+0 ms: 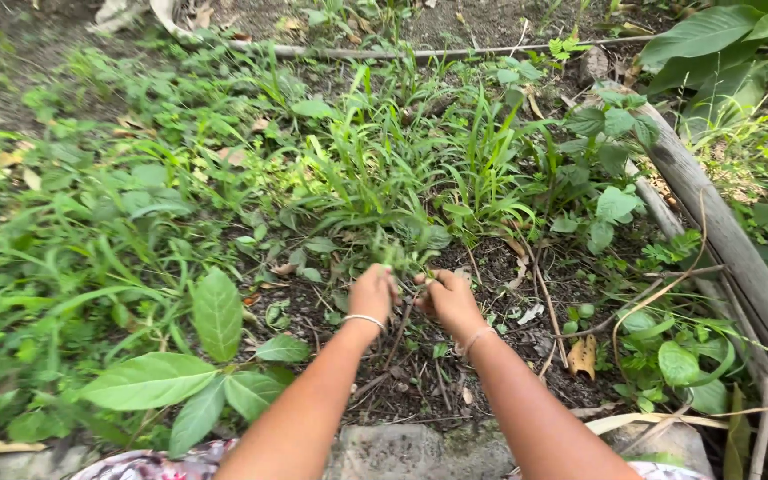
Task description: Pulling weeds and small unwanted plants from the garden soil by hand.
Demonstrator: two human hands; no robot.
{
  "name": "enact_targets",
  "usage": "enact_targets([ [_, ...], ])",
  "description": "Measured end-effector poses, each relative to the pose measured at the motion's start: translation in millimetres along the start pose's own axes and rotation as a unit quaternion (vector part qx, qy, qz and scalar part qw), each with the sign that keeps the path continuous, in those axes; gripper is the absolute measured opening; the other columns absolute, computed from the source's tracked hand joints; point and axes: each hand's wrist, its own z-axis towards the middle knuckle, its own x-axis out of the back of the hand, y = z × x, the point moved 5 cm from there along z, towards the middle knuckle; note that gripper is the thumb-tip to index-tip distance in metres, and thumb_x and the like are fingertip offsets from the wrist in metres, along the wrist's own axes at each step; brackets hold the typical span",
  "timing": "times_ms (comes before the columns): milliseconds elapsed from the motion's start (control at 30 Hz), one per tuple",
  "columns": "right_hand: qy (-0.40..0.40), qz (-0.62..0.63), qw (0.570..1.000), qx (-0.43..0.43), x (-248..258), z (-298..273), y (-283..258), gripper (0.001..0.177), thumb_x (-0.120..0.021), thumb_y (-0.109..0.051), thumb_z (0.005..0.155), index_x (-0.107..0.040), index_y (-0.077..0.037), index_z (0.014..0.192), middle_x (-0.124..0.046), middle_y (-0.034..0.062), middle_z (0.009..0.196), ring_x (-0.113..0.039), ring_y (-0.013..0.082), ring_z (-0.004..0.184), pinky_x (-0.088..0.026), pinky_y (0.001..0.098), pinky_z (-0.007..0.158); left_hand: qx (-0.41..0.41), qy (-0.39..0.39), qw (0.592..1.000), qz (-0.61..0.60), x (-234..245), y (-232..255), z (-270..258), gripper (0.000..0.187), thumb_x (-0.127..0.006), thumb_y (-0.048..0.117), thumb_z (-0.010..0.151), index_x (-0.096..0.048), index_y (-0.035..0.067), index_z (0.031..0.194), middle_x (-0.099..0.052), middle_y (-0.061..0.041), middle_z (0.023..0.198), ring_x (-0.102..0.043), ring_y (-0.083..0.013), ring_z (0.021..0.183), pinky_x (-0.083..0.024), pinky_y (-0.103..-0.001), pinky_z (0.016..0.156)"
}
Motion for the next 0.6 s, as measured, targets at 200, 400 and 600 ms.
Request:
enact_targets([
  [200, -0.069, 0.186, 0.967, -0.162, -20, -2, 26, 0.042, -0.06, -0.049, 0.106, -0.059, -0.012, 0.086, -0.052, -0.0017, 0.069, -0.047, 0.0127, 0.054, -0.038, 0.0298, 0.05, -0.149, 0.048, 0.958, 0.239, -35, 24, -23, 0.022, -0.054, 0.021, 0.099, -0.067, 0.003, 0.093, -0.071, -0.024, 0.088, -0.066, -0.0469, 0.085, -0.052, -0.056, 0.077],
  [400, -0.049, 0.095, 0.992, -0.07, -15, -16, 7, 0.038, -0.058, -0.037, 0.104, -0.068, -0.003, 0.088, -0.064, 0.0027, 0.074, -0.054, 0.0135, 0.061, -0.042, 0.0306, 0.056, -0.112, 0.018, 0.955, 0.275, -36, 62, -61, 0.022, -0.052, 0.022, 0.1, -0.062, 0.003, 0.102, -0.069, -0.027, 0.093, -0.065, -0.0489, 0.091, -0.05, -0.058, 0.083],
  [600, -0.007, 0.069, 0.998, 0.006, 2, 5, 23, 0.023, -0.058, -0.022, 0.101, -0.073, -0.004, 0.097, -0.07, 0.003, 0.085, -0.06, 0.0123, 0.073, -0.048, 0.0288, 0.066, -0.199, -0.047, 0.952, 0.226, -35, 81, -75, 0.033, -0.062, 0.018, 0.093, -0.057, 0.003, 0.122, -0.069, -0.026, 0.096, -0.066, -0.0476, 0.09, -0.052, -0.055, 0.079],
])
